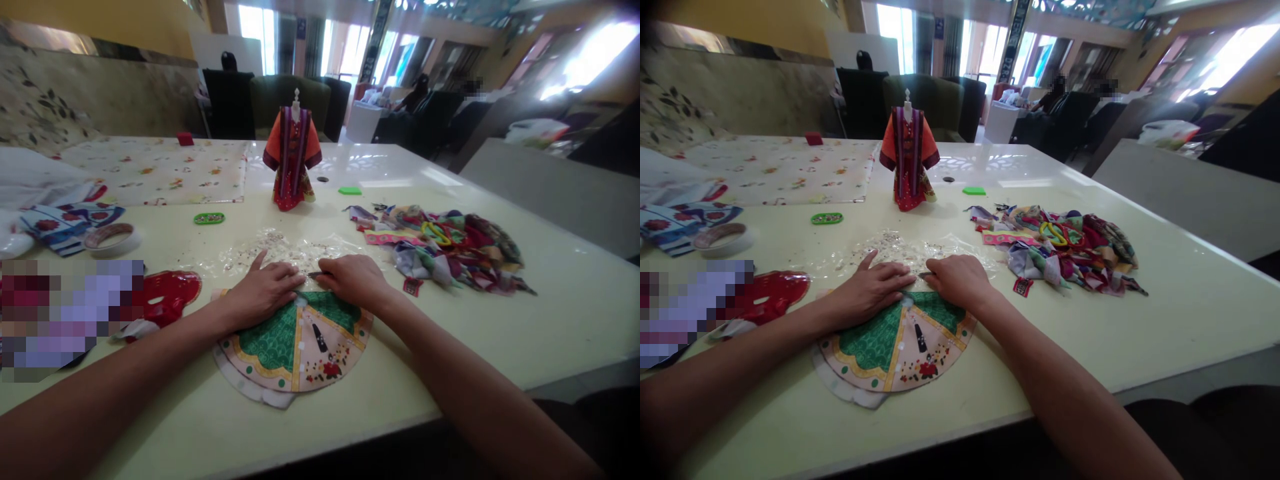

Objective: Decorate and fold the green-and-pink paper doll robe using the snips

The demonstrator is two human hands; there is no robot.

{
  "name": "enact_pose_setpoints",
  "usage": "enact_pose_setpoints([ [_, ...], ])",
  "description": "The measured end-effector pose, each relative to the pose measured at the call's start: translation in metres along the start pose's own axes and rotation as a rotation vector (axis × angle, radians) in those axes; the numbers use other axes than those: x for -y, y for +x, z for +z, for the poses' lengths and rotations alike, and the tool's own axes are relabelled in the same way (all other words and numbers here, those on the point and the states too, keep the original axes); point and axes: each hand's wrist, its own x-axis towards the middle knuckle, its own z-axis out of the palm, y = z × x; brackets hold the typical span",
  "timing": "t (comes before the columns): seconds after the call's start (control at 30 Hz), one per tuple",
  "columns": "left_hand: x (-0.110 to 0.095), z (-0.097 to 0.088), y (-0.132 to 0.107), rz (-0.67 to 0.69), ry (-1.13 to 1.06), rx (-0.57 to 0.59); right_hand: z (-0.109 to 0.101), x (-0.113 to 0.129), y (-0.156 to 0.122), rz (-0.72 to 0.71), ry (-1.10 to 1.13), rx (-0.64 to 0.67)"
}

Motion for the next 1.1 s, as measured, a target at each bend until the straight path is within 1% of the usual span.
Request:
enact_pose_setpoints([
  [0.2, 0.001, 0.0, 0.0, 0.008, -0.009, -0.007, 0.0, 0.004, 0.0, 0.014, -0.017, -0.001],
  [0.43, 0.0, 0.0, 0.0, 0.002, -0.009, -0.012, -0.001, 0.003, -0.001, 0.011, -0.007, 0.013],
  [0.6, 0.001, 0.0, 0.0, 0.002, -0.02, -0.006, -0.002, 0.004, -0.002, 0.015, -0.019, -0.002],
  [0.87, 0.001, 0.001, 0.0, 0.001, -0.022, -0.013, -0.002, 0.013, -0.005, 0.095, 0.023, -0.024],
  [1.1, 0.002, 0.002, 0.0, 0.003, -0.006, -0.001, 0.003, 0.017, -0.005, 0.146, 0.073, -0.036],
])
